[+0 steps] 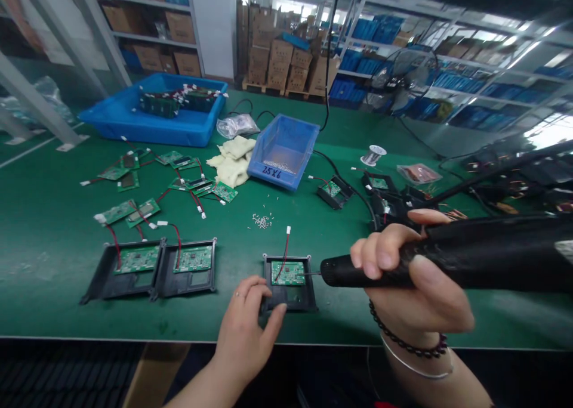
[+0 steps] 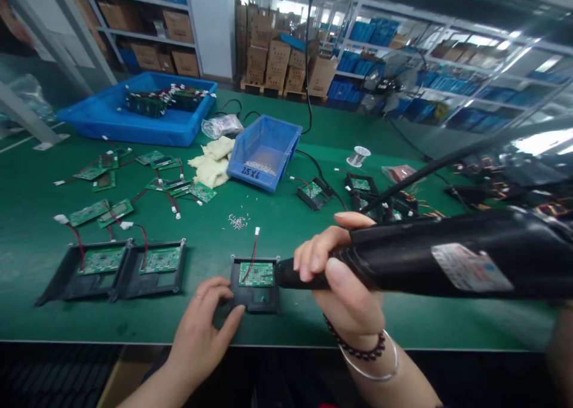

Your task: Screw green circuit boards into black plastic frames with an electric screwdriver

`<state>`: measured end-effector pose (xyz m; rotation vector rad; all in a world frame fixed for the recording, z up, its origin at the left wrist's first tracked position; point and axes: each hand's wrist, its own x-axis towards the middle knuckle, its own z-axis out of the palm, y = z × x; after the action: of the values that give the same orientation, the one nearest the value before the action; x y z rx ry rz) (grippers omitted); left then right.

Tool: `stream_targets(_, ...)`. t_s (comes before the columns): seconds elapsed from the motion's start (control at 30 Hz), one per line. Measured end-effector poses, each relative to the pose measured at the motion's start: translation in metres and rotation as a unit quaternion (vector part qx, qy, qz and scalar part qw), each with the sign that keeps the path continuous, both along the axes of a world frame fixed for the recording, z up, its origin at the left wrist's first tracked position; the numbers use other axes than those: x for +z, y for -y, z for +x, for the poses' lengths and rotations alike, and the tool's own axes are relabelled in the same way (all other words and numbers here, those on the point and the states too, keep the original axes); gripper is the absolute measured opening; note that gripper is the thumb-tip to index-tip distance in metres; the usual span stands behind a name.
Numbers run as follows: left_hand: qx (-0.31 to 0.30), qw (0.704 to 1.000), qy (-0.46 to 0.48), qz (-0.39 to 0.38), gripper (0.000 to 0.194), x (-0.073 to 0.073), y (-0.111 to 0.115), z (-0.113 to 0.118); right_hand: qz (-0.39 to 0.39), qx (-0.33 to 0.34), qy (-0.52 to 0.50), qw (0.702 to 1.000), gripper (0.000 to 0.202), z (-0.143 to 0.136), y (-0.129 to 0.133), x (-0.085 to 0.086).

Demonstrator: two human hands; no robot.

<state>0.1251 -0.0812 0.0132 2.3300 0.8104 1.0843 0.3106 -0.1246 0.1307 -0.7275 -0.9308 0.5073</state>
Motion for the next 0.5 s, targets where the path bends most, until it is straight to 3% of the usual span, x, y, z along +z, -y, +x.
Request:
stream_targets(0.1,-0.128,0.989,-0.041,-0.069,0.016,0.003,0.009,0.01,0.004,0.001,-0.002,1.0,0.031,-0.008,0.002,-0.003)
stream_targets(0.17,-0.235,0.968,-0.053,-0.065,0.025,0.005,0.015,0.02,-0.003,0.001,0.017,1.0,0.03,-0.01,0.001,-0.01)
stream_targets(0.23,-0.274,0.96,-0.045,-0.028,0.023,0.006,0.017,0.024,-0.026,-0.011,0.044,0.999,0.03,-0.004,0.0,-0.018)
stream_targets(0.3,-0.234,0.971,-0.038,0.017,0.015,0.006,0.012,0.017,-0.063,-0.046,0.071,0.994,0.03,0.009,-0.001,-0.028)
stream_targets(0.4,-0.086,0.992,-0.042,0.084,0.017,0.008,-0.007,-0.012,-0.1,-0.153,0.099,0.978,0.035,0.04,-0.004,-0.039)
stream_targets(0.5,0.052,0.983,-0.071,0.159,0.02,0.01,-0.03,-0.053,-0.08,-0.23,0.075,0.967,0.034,0.067,-0.011,-0.039)
